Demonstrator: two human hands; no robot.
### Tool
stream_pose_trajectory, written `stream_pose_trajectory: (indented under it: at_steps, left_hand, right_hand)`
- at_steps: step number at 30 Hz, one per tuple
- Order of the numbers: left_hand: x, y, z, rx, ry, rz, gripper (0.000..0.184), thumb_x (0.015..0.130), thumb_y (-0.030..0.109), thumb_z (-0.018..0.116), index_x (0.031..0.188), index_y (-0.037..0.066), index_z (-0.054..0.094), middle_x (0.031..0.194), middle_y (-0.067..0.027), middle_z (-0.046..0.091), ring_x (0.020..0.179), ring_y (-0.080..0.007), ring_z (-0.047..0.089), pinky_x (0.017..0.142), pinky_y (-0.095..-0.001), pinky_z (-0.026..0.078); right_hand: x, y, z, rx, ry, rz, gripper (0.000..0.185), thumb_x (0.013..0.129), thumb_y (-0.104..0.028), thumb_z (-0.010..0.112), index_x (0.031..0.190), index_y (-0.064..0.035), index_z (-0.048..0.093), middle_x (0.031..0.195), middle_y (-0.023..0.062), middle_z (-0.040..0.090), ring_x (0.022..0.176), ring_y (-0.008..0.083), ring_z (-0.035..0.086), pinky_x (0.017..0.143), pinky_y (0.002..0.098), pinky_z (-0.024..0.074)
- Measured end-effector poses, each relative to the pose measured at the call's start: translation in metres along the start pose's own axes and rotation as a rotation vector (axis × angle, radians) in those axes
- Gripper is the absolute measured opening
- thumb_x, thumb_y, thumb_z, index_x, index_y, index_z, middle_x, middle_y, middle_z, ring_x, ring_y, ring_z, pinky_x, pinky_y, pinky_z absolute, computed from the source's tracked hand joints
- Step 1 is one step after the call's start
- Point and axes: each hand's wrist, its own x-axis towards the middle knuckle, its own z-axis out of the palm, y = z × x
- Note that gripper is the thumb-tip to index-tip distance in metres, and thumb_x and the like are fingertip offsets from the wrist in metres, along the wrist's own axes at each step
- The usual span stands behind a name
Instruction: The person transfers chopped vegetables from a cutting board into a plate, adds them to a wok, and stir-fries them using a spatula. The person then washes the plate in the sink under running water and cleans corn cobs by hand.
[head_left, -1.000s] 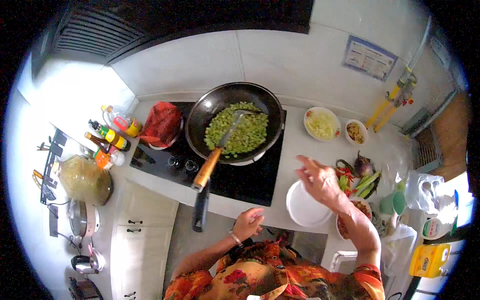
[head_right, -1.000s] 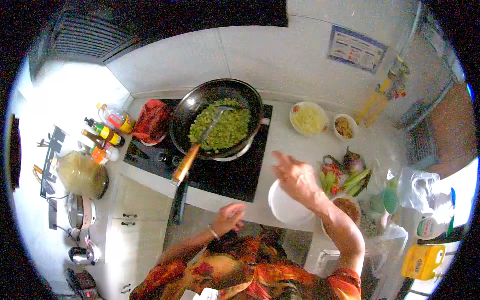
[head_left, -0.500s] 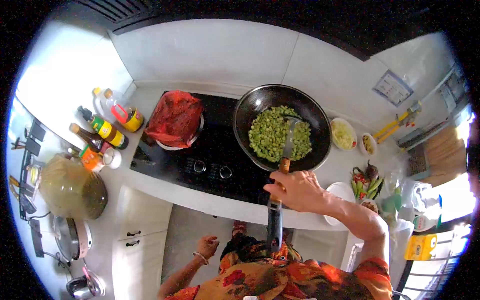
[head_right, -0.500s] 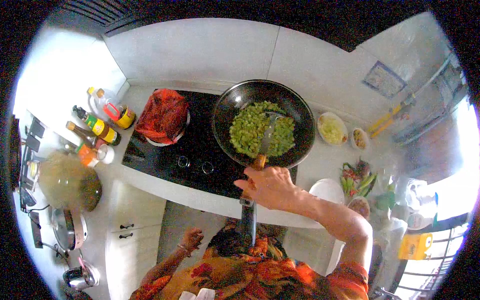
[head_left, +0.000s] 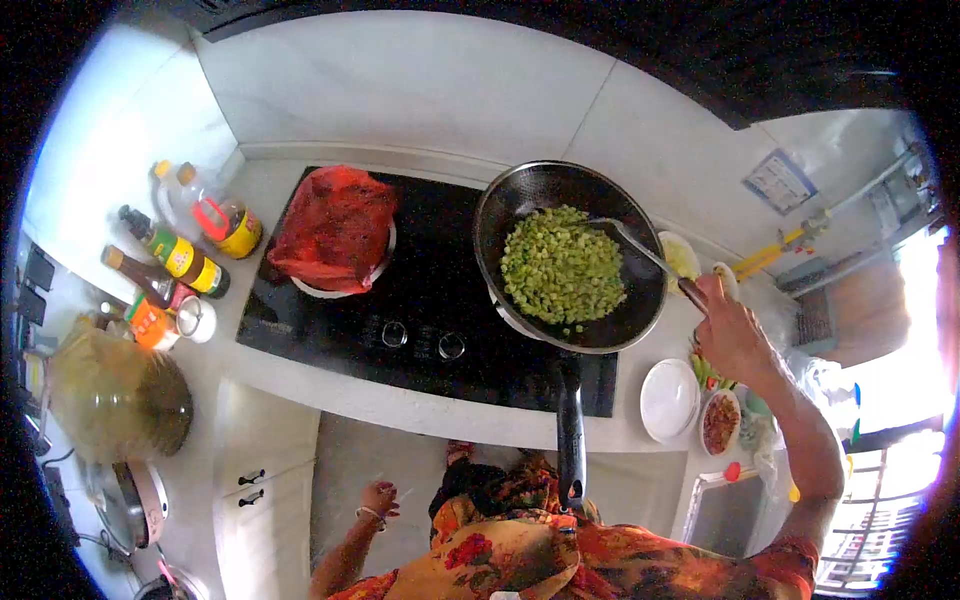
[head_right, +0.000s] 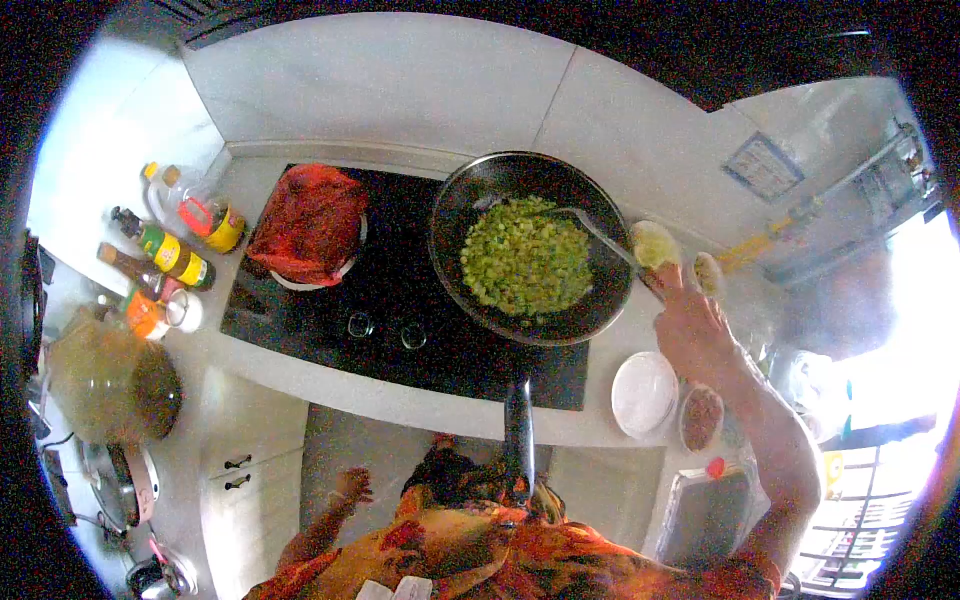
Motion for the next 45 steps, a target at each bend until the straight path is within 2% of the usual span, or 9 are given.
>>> stream_pose_trajectory:
  at_steps: [7,10,15,20,25,27,33,41,45]
  left_hand:
    - [0.012,-0.025,-0.004,-0.064,0.038,-0.047,0.02,0.084,0.015,0.055,0.102,0.005,0.055,0.084,-0.0138,0.058,0.067,-0.0295,0.063,0.054,-0.0445,0.055]
    - [0.006,-0.023,0.001,-0.066,0.07,-0.112,0.018,0.085,0.015,0.052,0.101,0.005,0.055,0.082,-0.0136,0.058,0.067,-0.0302,0.063,0.054,-0.0456,0.055]
    - [0.001,-0.024,0.003,-0.069,0.074,-0.142,0.02,0.086,0.018,0.052,0.101,0.004,0.055,0.082,-0.0143,0.059,0.067,-0.0314,0.063,0.056,-0.0474,0.055]
    - [0.004,-0.029,0.001,-0.254,0.069,-0.193,0.023,0.088,0.018,0.05,0.104,0.002,0.056,0.091,-0.0174,0.061,0.071,-0.033,0.063,0.059,-0.0481,0.055]
    - [-0.005,-0.024,0.003,-0.299,0.055,-0.157,0.026,0.089,0.019,0.047,0.106,0.001,0.055,0.092,-0.0183,0.061,0.074,-0.0348,0.063,0.06,-0.0504,0.054]
    - [0.001,-0.035,0.001,-0.3,0.037,-0.152,0.027,0.089,0.02,0.048,0.107,0.002,0.055,0.093,-0.0177,0.062,0.075,-0.0347,0.063,0.06,-0.0507,0.054]
    - [0.022,-0.074,-0.013,0.132,-0.024,-0.026,0.021,0.086,0.019,0.052,0.096,0.001,0.055,0.091,-0.0178,0.061,0.076,-0.0344,0.063,0.061,-0.0508,0.054]
    - [-0.003,-0.067,-0.001,-0.325,0.019,-0.183,0.016,0.085,0.017,0.057,0.091,0.002,0.055,0.086,-0.0162,0.06,0.071,-0.0332,0.062,0.057,-0.0486,0.054]
    - [0.058,-0.127,-0.029,-0.038,-0.214,0.284,0.019,0.085,0.018,0.057,0.094,0.002,0.054,0.084,-0.0152,0.059,0.067,-0.0339,0.061,0.058,-0.0495,0.054]
  right_hand:
    - [0.005,0.054,0.028,0.174,-0.008,-0.05,0.021,0.085,-0.014,0.052,0.098,0.0012,0.046,0.075,0.0237,0.057,0.068,0.0424,0.055,0.068,0.0462,0.0457]
    - [-0.001,0.072,0.042,-0.001,0.316,-0.486,0.019,0.087,-0.018,0.05,0.091,0.0008,0.049,0.063,0.0159,0.053,0.053,0.0305,0.053,0.054,0.0382,0.0479]
    - [-0.001,0.026,0.042,0.846,-0.37,0.488,0.021,0.089,-0.023,0.045,0.087,-0.0018,0.049,0.061,0.0045,0.048,0.037,0.0125,0.042,0.031,0.0293,0.0355]
    - [0.007,0.004,0.056,1.437,-0.729,0.454,0.028,0.089,-0.028,0.049,0.091,-0.0004,0.051,0.061,0.0047,0.048,0.036,0.0112,0.039,0.029,0.0269,0.0266]
    - [-0.021,0.003,0.03,1.104,-0.638,0.324,0.027,0.088,-0.027,0.052,0.099,-0.0019,0.052,0.058,0.0074,0.047,0.041,0.0159,0.048,0.035,0.0315,0.0392]
    - [-0.039,0.021,0.025,0.396,-0.054,-0.267,0.032,0.087,-0.019,0.053,0.113,0.0008,0.05,0.068,0.0105,0.052,0.056,0.0246,0.054,0.054,0.0375,0.0454]
    - [-0.069,0.012,-0.069,-0.16,-0.27,-0.163,0.045,0.083,-0.011,0.053,0.126,-0.001,0.042,0.083,0.022,0.056,0.078,0.0405,0.056,0.069,0.0436,0.0464]
    - [-0.059,0.041,-0.029,-0.197,-0.216,-0.262,0.05,0.081,-0.01,0.053,0.129,-0.0036,0.038,0.093,0.0197,0.055,0.079,0.0353,0.057,0.068,0.0443,0.0491]
    - [-0.028,0.038,0.015,-0.08,-0.122,-0.248,0.054,0.08,-0.009,0.053,0.131,-0.0051,0.036,0.099,0.0183,0.054,0.079,0.0324,0.058,0.068,0.0447,0.0506]
